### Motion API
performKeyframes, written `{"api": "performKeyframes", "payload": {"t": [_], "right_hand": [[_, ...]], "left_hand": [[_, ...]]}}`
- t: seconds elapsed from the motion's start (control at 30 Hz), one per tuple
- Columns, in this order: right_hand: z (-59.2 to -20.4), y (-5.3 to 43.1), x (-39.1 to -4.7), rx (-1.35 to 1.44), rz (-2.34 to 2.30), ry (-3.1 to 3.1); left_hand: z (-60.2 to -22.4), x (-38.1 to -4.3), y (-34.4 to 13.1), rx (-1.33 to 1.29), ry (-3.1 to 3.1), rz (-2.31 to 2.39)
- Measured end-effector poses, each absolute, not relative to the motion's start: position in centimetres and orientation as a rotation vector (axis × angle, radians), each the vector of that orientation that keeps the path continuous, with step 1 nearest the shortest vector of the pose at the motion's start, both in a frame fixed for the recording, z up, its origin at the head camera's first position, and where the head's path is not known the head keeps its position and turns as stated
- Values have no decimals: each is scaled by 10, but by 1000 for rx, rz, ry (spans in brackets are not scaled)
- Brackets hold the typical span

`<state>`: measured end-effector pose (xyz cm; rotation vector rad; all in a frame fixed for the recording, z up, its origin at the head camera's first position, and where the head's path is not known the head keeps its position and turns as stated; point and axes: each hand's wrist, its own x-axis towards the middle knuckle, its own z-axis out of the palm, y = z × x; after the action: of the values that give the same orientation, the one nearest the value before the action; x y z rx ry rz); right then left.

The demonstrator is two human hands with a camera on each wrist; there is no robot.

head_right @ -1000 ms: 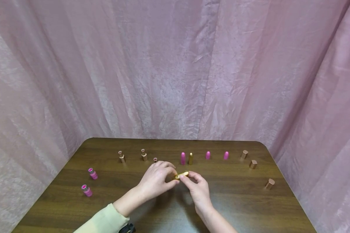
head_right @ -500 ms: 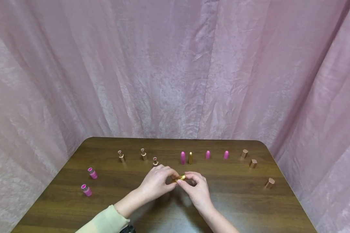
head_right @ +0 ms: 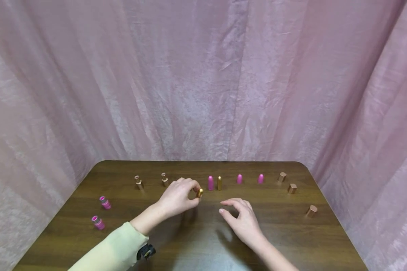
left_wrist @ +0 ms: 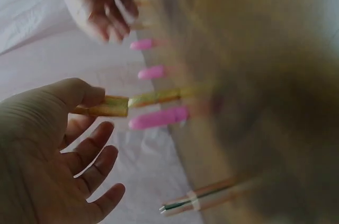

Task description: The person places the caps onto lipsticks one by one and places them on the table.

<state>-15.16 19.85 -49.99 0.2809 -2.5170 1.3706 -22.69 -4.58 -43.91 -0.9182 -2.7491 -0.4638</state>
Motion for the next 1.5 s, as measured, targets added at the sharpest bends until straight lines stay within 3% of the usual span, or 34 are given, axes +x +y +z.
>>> {"api": "performKeyframes", "payload": {"t": [0.27, 0.67, 1.5], "right_hand": [[-498, 243, -153, 359, 936, -2669], [-504, 273, -152, 496, 406, -2737], [-516, 268, -144, 462, 509, -2754]], "left_hand": [[-415, -267, -43, -881, -2872, -402], [-428, -305, -26, -811, -3095, -194], [-457, -319, -9, -721, -3209, -160]]}}
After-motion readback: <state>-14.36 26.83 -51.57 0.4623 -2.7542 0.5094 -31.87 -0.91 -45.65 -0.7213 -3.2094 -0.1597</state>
